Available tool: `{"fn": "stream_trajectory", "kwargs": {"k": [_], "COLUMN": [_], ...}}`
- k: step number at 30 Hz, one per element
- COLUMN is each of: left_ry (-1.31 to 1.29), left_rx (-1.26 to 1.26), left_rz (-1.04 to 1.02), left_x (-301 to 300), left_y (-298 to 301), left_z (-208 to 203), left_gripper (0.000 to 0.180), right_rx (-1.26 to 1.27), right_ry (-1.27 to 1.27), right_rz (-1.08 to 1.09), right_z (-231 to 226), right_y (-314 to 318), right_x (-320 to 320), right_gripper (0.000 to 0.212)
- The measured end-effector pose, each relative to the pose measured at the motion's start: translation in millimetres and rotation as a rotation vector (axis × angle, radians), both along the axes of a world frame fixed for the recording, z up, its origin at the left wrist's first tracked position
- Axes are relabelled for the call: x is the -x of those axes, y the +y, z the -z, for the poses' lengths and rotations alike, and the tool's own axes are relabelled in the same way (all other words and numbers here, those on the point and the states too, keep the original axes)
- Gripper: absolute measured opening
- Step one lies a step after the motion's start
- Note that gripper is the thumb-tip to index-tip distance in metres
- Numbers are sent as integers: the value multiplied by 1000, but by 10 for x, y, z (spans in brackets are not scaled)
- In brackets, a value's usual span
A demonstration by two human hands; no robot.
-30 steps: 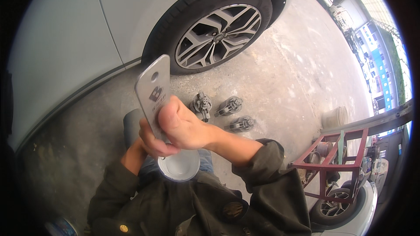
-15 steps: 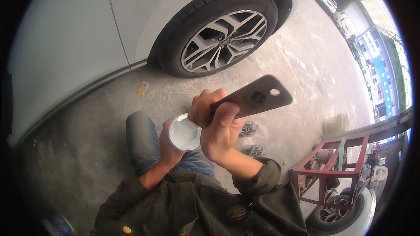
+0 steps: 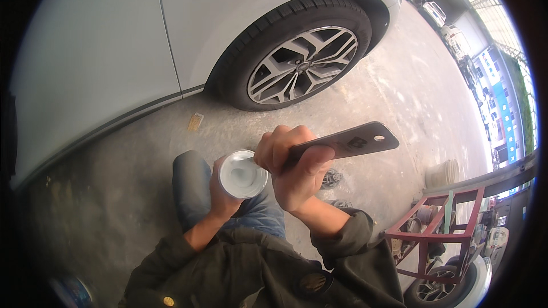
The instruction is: The person kneels beside a white car and uses a small white cup and a long metal tool to clean the wheel area. They repeatedly dip the tool into the cup and apply it to the wheel and surrounding surfaces.
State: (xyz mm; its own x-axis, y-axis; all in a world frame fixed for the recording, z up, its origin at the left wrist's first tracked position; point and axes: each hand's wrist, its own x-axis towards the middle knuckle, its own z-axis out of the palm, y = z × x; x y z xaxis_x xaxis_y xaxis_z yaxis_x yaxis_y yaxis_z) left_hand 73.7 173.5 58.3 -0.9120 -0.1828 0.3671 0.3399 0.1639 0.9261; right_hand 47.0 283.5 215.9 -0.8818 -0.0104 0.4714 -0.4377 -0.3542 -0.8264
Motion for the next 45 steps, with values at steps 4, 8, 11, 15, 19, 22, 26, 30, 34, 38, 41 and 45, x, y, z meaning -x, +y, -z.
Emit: {"fn": "stream_trajectory", "kwargs": {"k": [4, 8, 11, 15, 19, 22, 26, 30, 34, 38, 41, 45], "left_ry": [-67, -58, 33, -158, -446, -596, -690, -370, -295, -131, 17, -207], "left_rx": [-81, -5, 44, 80, 65, 14, 105, -301, -213, -53, -36, -22], "left_rz": [-109, -179, -80, 497, 1368, 1718, 1503, 937, 463, 27, 6, 252], "left_x": [-7, -13, 21, 189, 428, 470, 467, 284, 165, 61, 108, 188], "left_y": [86, 215, 191, -120, -316, -312, -446, -508, -198, 182, 254, 114], "left_z": [75, 55, -19, -126, -210, -296, -388, -300, -92, 28, 39, -9], "left_gripper": [66, 59, 60, 56, 67, 63, 65, 77, 73, 66, 67, 59], "right_rx": [-108, 310, 166, -65, -52, -6, -144, -82, -31, 177, 137, -104], "right_ry": [119, -133, -132, -52, 56, -109, -96, -215, -210, -83, -119, 185], "right_rz": [-191, 192, 20, -443, -908, -1265, -907, -513, -122, 141, 178, -393], "right_z": [-47, -43, -51, -218, -320, -258, -228, -207, -101, -82, -118, -136], "right_y": [-99, -80, 1, 133, 75, -32, 72, 186, 91, -4, -49, 55], "right_x": [-50, 43, 98, 79, 148, 266, 369, 292, 103, 121, 153, 118], "right_gripper": [59, 57, 56, 70, 89, 73, 90, 84, 70, 57, 53, 60]}}
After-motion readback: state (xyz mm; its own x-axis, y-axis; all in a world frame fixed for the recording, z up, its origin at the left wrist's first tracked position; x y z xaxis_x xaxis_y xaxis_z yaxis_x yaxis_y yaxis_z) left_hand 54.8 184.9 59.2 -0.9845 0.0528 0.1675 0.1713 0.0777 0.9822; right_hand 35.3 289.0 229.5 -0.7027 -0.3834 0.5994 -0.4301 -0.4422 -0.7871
